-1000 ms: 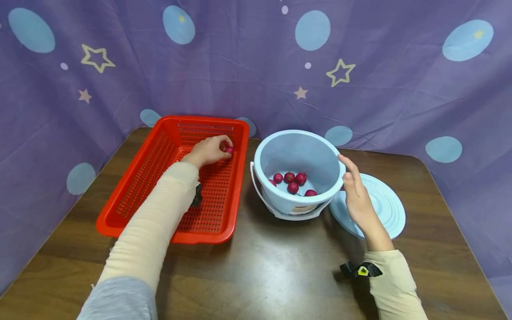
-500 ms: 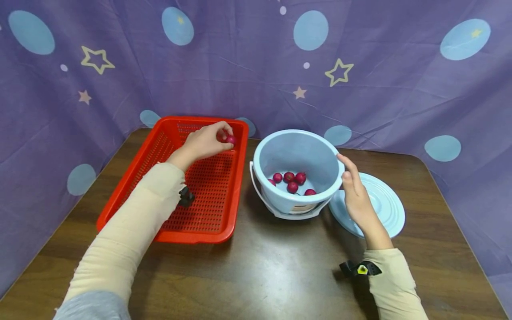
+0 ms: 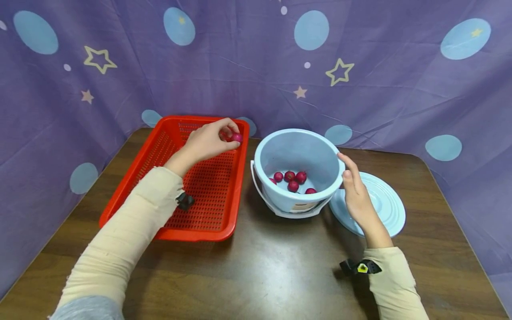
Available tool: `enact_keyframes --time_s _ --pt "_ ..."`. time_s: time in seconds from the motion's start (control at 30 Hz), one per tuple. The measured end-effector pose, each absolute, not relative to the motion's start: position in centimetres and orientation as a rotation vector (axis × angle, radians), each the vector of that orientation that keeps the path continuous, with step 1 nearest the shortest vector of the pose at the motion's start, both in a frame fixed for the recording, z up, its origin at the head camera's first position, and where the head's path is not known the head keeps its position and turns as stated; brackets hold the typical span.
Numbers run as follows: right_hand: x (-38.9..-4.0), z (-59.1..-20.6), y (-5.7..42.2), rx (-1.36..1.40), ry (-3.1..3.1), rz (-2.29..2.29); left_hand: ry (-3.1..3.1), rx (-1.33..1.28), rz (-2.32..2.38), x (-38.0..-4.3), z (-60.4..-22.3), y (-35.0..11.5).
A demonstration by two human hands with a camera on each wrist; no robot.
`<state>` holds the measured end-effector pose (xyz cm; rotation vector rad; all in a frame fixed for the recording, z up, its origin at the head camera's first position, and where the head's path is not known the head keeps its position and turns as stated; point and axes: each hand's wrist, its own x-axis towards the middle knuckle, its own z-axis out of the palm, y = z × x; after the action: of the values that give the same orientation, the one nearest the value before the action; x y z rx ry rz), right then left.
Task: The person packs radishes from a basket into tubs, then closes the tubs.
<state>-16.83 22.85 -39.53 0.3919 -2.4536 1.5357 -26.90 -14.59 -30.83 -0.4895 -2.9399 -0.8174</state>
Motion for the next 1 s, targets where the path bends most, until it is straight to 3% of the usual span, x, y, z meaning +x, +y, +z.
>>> enact_keyframes --time_s 1.0 --pt "-16.8 -39.5 22.9 0.376 -2.455 1.537 -2.795 -0.759 -0.923 -23.1 -28.7 -9.1"
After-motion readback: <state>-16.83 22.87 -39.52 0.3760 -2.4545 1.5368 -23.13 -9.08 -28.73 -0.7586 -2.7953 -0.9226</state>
